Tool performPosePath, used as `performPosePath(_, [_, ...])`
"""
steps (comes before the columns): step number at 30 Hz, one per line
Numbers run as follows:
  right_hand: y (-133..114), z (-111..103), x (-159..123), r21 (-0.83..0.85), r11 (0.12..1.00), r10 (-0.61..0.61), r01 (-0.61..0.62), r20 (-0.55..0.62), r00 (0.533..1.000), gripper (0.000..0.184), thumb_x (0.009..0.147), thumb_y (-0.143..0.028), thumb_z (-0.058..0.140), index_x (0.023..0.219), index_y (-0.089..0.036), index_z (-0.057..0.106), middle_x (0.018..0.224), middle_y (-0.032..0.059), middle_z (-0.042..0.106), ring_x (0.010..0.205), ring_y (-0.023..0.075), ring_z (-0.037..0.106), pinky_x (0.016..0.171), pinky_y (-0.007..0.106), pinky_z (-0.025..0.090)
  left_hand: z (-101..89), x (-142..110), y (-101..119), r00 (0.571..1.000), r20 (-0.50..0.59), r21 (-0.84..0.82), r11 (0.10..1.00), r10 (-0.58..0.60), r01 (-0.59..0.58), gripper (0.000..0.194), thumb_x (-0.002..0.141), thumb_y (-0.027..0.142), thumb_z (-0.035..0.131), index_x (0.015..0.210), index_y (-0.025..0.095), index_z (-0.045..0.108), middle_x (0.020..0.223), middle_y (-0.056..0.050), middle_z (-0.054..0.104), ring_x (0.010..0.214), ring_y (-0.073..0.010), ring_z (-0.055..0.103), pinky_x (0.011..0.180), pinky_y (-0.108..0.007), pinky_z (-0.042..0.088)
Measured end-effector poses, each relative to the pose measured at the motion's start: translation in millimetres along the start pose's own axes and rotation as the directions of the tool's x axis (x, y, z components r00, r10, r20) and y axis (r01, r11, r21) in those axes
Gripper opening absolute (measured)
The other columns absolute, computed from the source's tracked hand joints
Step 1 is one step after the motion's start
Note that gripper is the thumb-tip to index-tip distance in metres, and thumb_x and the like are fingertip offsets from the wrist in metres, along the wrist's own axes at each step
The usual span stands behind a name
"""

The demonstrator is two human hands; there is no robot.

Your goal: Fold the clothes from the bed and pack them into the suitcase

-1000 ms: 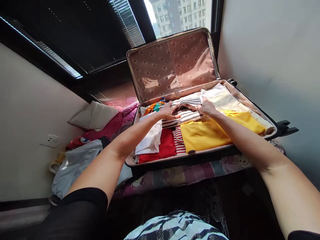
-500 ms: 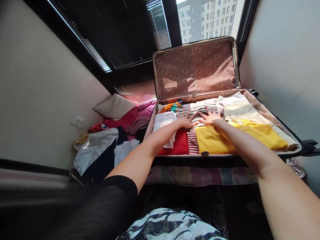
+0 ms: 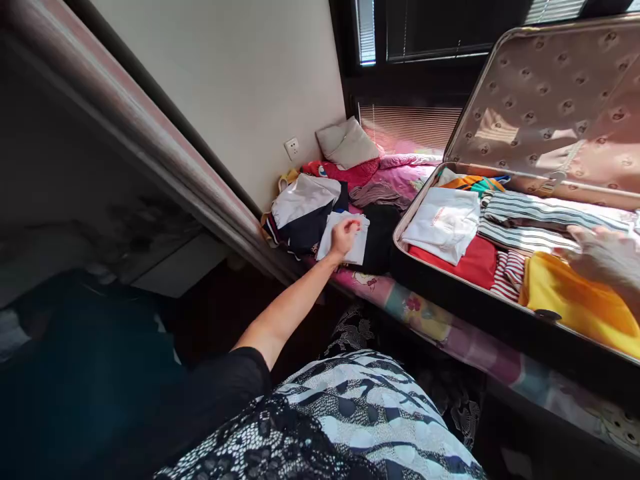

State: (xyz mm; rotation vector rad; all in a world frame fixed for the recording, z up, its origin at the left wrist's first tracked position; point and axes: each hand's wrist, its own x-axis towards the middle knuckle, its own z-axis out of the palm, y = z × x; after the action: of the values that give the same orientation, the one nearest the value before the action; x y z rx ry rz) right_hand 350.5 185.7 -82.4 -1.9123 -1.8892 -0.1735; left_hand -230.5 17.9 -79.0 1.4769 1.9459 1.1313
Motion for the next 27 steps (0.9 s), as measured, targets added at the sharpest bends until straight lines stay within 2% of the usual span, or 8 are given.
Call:
performPosePath(1, [-16,-7,-3,0.002,0.999,0.046,-0.046,0.032,0.998,0.111,0.066,-0.105,0.022,0.124,-0.033,0.083,0.141,0.0403,0.064,0.140,0.0561,0.053,0.093,0.081,0.024,-18.5,-6,-28,0.972,-0.062,0.128,0.964,-0.228,0.234,0.035,0.110,0.023,0.046,0.134,0.018,0.071,0.138,-0.014,0.075,0.127,-0.0199,0.072,0.112,-0.033,0.055])
performPosePath(3, [-62,-18,-13,0.047,0.997,0.060,-0.061,0.020,0.998,0.112,0.080,-0.096,0.025,0.145,-0.020,0.074,0.148,0.0433,0.057,0.151,0.0530,0.044,0.101,0.079,0.024,-41.6,-17,-77,0.921,-0.110,0.203,0.899,-0.372,0.388,0.040,0.106,0.024,0.054,0.143,0.011,0.064,0.148,-0.021,0.068,0.140,-0.0257,0.065,0.121,-0.038,0.049])
performPosePath(7, [-183,-27,-49,0.153,0.979,-0.130,0.132,-0.022,0.991,0.076,0.098,-0.061,0.044,0.146,-0.009,0.071,0.144,0.0360,0.064,0.142,0.0409,0.055,0.117,0.061,0.037,-42.1,-27,-123,0.880,-0.125,0.272,0.838,-0.457,0.474,0.059,0.100,0.031,0.068,0.152,0.007,0.055,0.161,-0.026,0.054,0.156,-0.0305,0.050,0.130,-0.040,0.039])
performPosePath(10, [-265,-26,-85,0.239,0.943,-0.256,0.233,0.070,0.964,0.059,0.099,-0.041,0.052,0.143,-0.006,0.070,0.144,0.0328,0.065,0.136,0.0379,0.060,0.120,0.051,0.043,-24.9,-25,-124,0.894,-0.102,0.370,0.818,-0.436,0.441,0.065,0.098,0.041,0.074,0.154,0.014,0.056,0.170,-0.023,0.043,0.160,-0.0355,0.041,0.132,-0.045,0.035])
performPosePath(13, [-322,-22,-115,0.304,0.888,-0.396,0.344,0.128,0.909,0.051,0.102,-0.038,0.050,0.142,-0.013,0.070,0.151,0.0255,0.063,0.143,0.0380,0.056,0.123,0.054,0.042,-6.6,-23,-120,0.957,0.103,0.534,0.827,-0.271,0.177,0.079,0.093,0.050,0.081,0.160,0.019,0.052,0.178,-0.019,0.031,0.163,-0.0412,0.032,0.134,-0.051,0.031])
performPosePath(18, [-354,-9,-126,0.425,0.851,-0.468,0.309,0.347,0.812,0.057,0.104,-0.040,0.050,0.155,-0.018,0.063,0.144,0.0189,0.070,0.131,0.0379,0.065,0.116,0.056,0.049,11.3,-23,-123,0.954,0.217,0.631,0.775,-0.205,0.023,0.114,0.083,0.051,0.092,0.175,0.025,0.030,0.181,-0.020,0.023,0.166,-0.0414,0.023,0.133,-0.056,0.028])
performPosePath(24, [-350,-3,-122,0.382,0.888,-0.401,0.257,0.370,0.838,0.062,0.103,-0.038,0.052,0.159,-0.011,0.060,0.137,0.0224,0.072,0.128,0.0388,0.067,0.117,0.051,0.050,1.5,-13,-128,0.969,0.190,0.627,0.779,-0.156,0.003,0.064,0.103,0.038,0.060,0.167,0.034,0.051,0.168,-0.013,0.044,0.148,-0.0368,0.044,0.122,-0.051,0.040])
performPosePath(27, [-353,-6,-125,0.384,0.888,-0.403,0.254,0.382,0.831,0.061,0.104,-0.037,0.051,0.159,-0.012,0.059,0.140,0.0219,0.071,0.128,0.0379,0.067,0.118,0.050,0.050,1.8,-10,-128,0.969,0.201,0.640,0.768,-0.142,-0.021,0.064,0.101,0.028,0.056,0.165,0.032,0.054,0.163,-0.013,0.049,0.144,-0.0350,0.047,0.121,-0.049,0.041])
